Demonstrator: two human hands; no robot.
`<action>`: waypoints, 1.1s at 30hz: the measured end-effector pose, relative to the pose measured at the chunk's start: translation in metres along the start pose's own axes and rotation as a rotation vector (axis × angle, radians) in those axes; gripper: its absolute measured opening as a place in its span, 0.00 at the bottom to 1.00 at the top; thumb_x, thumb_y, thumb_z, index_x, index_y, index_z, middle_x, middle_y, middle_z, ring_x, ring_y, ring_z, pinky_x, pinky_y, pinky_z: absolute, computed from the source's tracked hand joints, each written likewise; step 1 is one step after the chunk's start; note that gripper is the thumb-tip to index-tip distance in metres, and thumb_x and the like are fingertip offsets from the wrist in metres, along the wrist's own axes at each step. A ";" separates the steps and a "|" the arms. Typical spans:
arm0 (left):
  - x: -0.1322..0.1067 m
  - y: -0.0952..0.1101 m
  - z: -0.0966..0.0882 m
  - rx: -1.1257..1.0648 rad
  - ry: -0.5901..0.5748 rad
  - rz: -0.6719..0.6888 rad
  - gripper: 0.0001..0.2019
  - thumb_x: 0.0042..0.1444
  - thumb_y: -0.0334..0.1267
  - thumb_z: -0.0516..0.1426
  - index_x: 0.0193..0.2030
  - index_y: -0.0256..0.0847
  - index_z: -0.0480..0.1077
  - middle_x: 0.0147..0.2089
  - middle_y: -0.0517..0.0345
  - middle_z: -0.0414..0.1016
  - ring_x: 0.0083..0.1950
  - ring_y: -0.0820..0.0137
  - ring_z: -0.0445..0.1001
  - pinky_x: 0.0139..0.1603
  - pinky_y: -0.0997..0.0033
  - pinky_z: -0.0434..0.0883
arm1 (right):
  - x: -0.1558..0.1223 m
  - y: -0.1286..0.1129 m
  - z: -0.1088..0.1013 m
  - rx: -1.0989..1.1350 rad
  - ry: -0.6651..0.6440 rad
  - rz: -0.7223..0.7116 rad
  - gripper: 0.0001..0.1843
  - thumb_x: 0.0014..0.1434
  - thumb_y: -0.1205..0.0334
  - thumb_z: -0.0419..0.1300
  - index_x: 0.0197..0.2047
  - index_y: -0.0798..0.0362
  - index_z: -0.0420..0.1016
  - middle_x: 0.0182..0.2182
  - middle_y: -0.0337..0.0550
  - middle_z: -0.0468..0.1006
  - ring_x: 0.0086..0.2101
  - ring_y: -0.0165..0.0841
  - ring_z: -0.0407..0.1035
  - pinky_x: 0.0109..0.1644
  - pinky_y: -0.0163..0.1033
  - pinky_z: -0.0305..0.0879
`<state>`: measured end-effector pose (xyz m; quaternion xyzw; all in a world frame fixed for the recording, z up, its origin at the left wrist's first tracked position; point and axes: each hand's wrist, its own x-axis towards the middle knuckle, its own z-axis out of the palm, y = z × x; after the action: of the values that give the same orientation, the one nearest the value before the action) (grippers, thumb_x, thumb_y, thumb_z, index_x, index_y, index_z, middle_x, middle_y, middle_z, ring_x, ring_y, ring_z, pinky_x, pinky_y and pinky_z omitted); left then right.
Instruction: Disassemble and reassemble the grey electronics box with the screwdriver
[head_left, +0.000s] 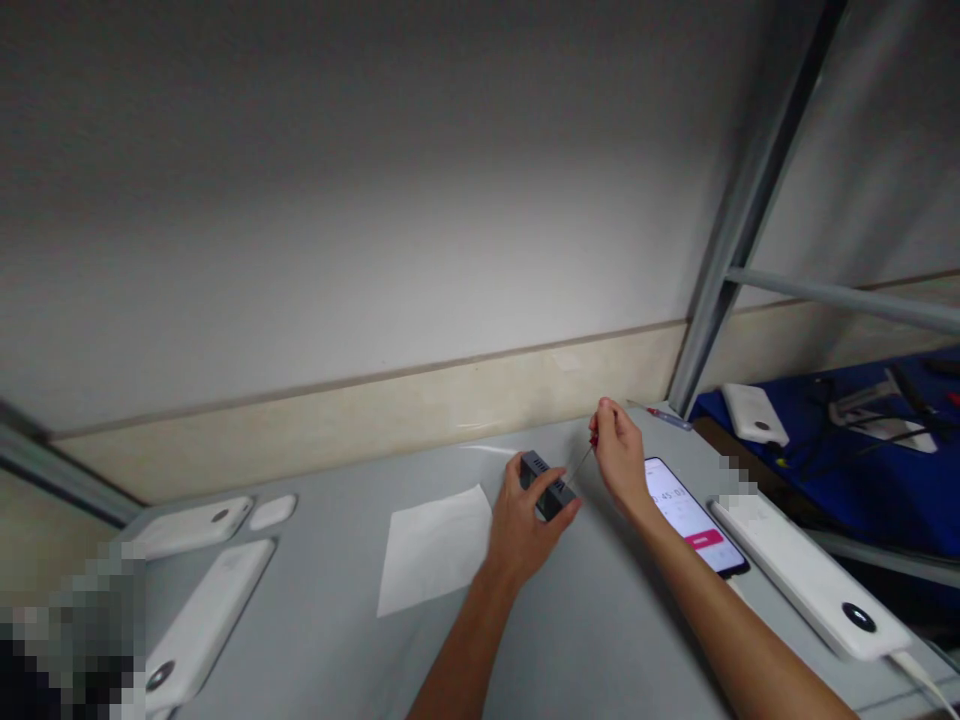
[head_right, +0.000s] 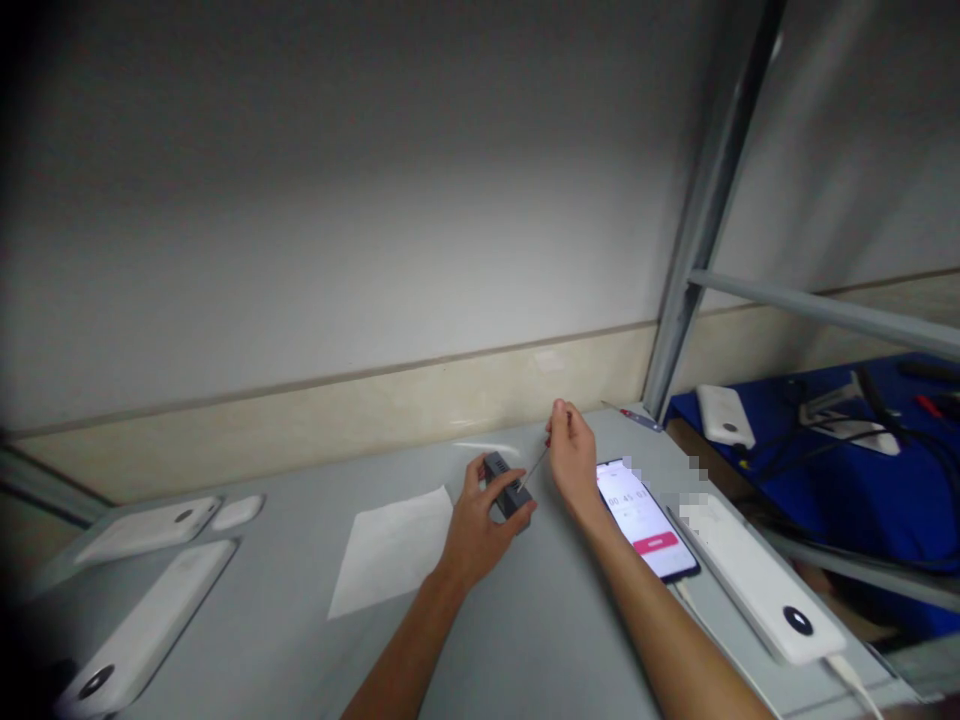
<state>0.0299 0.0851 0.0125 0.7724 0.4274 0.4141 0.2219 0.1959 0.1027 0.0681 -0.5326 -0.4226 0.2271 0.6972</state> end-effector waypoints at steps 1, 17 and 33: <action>-0.001 0.001 -0.001 0.010 -0.005 0.009 0.24 0.55 0.44 0.68 0.59 0.54 0.76 0.66 0.49 0.61 0.67 0.51 0.68 0.68 0.48 0.69 | 0.004 0.005 0.001 0.080 0.028 0.073 0.31 0.62 0.28 0.53 0.28 0.48 0.64 0.21 0.33 0.63 0.22 0.30 0.58 0.25 0.37 0.53; -0.002 0.003 0.000 -0.376 0.040 -0.184 0.47 0.46 0.40 0.71 0.71 0.43 0.56 0.65 0.42 0.71 0.64 0.54 0.72 0.68 0.47 0.66 | 0.003 0.009 0.002 0.465 -0.302 0.324 0.28 0.45 0.39 0.75 0.35 0.52 0.73 0.26 0.34 0.70 0.19 0.23 0.56 0.21 0.34 0.51; 0.027 -0.006 -0.019 -1.558 0.286 -0.701 0.27 0.63 0.63 0.57 0.48 0.38 0.75 0.43 0.47 0.81 0.49 0.61 0.82 0.59 0.55 0.77 | 0.000 0.016 0.009 0.418 -0.283 0.225 0.26 0.58 0.32 0.63 0.40 0.47 0.68 0.22 0.32 0.69 0.20 0.29 0.62 0.23 0.35 0.54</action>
<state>0.0192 0.1113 0.0309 0.1645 0.2589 0.5899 0.7469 0.1904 0.1130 0.0538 -0.3838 -0.3977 0.4576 0.6965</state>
